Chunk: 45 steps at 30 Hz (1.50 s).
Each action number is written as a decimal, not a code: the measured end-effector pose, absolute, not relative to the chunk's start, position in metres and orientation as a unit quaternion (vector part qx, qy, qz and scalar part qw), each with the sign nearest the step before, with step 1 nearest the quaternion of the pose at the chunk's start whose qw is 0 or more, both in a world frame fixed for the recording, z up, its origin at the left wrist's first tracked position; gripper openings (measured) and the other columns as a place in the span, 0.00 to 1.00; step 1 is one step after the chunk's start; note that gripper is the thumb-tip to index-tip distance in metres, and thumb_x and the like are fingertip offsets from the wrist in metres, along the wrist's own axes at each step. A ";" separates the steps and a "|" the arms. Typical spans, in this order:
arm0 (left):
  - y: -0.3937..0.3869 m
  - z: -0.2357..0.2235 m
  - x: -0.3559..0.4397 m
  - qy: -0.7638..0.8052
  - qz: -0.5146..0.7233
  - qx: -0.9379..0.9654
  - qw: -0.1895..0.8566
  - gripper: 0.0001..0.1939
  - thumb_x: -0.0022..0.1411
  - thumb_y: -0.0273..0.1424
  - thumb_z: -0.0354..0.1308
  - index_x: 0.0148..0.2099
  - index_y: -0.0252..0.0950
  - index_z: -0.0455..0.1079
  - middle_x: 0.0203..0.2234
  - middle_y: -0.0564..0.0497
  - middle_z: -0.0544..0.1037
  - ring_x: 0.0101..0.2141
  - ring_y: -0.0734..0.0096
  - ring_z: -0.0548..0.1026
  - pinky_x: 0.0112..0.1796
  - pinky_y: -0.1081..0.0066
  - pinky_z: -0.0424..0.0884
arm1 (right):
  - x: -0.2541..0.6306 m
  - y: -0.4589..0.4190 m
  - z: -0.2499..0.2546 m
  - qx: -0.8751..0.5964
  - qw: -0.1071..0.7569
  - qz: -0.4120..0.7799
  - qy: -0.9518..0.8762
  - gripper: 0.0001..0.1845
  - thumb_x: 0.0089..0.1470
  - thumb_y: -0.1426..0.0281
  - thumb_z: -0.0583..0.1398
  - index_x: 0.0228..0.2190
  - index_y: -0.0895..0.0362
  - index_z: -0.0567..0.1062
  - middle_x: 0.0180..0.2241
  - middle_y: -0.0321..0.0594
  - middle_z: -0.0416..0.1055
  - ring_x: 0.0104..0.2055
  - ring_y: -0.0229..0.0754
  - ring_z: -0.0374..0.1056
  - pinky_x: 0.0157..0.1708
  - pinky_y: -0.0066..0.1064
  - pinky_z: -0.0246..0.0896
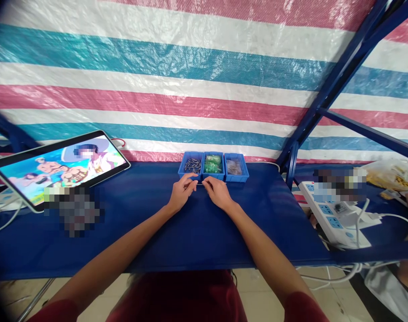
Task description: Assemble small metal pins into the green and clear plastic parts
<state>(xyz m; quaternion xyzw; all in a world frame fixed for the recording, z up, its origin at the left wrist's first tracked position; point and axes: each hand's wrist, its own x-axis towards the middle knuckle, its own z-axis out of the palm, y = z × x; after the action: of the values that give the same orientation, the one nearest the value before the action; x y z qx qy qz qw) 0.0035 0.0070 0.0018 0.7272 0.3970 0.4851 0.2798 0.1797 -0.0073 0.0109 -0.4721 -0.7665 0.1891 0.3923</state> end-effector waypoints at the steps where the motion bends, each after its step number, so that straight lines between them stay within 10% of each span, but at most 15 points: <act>1: 0.011 0.004 0.003 0.404 0.496 0.728 0.245 0.16 0.65 0.40 0.51 0.47 0.36 0.69 0.19 0.57 0.71 0.19 0.79 0.66 0.26 0.78 0.64 | 0.181 -0.007 0.012 -0.486 0.392 0.180 -0.760 0.14 0.62 0.63 0.50 0.32 0.56 0.71 0.24 0.35 0.69 0.26 0.38 0.65 0.30 0.27 0.58; 8: 0.059 0.027 -0.010 0.529 0.437 0.727 0.010 0.19 0.66 0.41 0.50 0.55 0.37 0.67 0.33 0.48 0.78 0.31 0.68 0.76 0.33 0.75 0.65 | 0.186 -0.002 0.020 -0.673 0.261 0.075 -0.688 0.08 0.58 0.67 0.55 0.30 0.55 0.72 0.27 0.39 0.73 0.31 0.42 0.69 0.29 0.28 0.55; 16: 0.032 0.011 -0.011 0.475 0.371 0.797 0.035 0.10 0.66 0.30 0.49 0.41 0.37 0.72 0.35 0.50 0.78 0.32 0.72 0.75 0.34 0.75 0.66 | 0.189 -0.002 0.021 -0.737 0.115 0.068 -0.662 0.16 0.55 0.57 0.59 0.36 0.57 0.72 0.37 0.49 0.74 0.40 0.49 0.71 0.34 0.33 0.60; 45: 0.020 -0.013 -0.002 0.336 0.237 0.908 0.074 0.13 0.66 0.32 0.50 0.46 0.38 0.75 0.46 0.49 0.78 0.43 0.64 0.73 0.46 0.65 0.69 | 0.190 0.002 0.007 -0.672 0.136 0.056 -0.726 0.06 0.57 0.68 0.57 0.35 0.55 0.74 0.33 0.41 0.75 0.37 0.45 0.69 0.29 0.30 0.55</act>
<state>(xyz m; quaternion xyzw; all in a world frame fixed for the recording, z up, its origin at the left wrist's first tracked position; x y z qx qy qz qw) -0.0023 0.0201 -0.0128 0.9085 0.3360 0.2371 0.0742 0.1897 0.0024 0.0069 -0.6723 -0.7256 0.0558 0.1356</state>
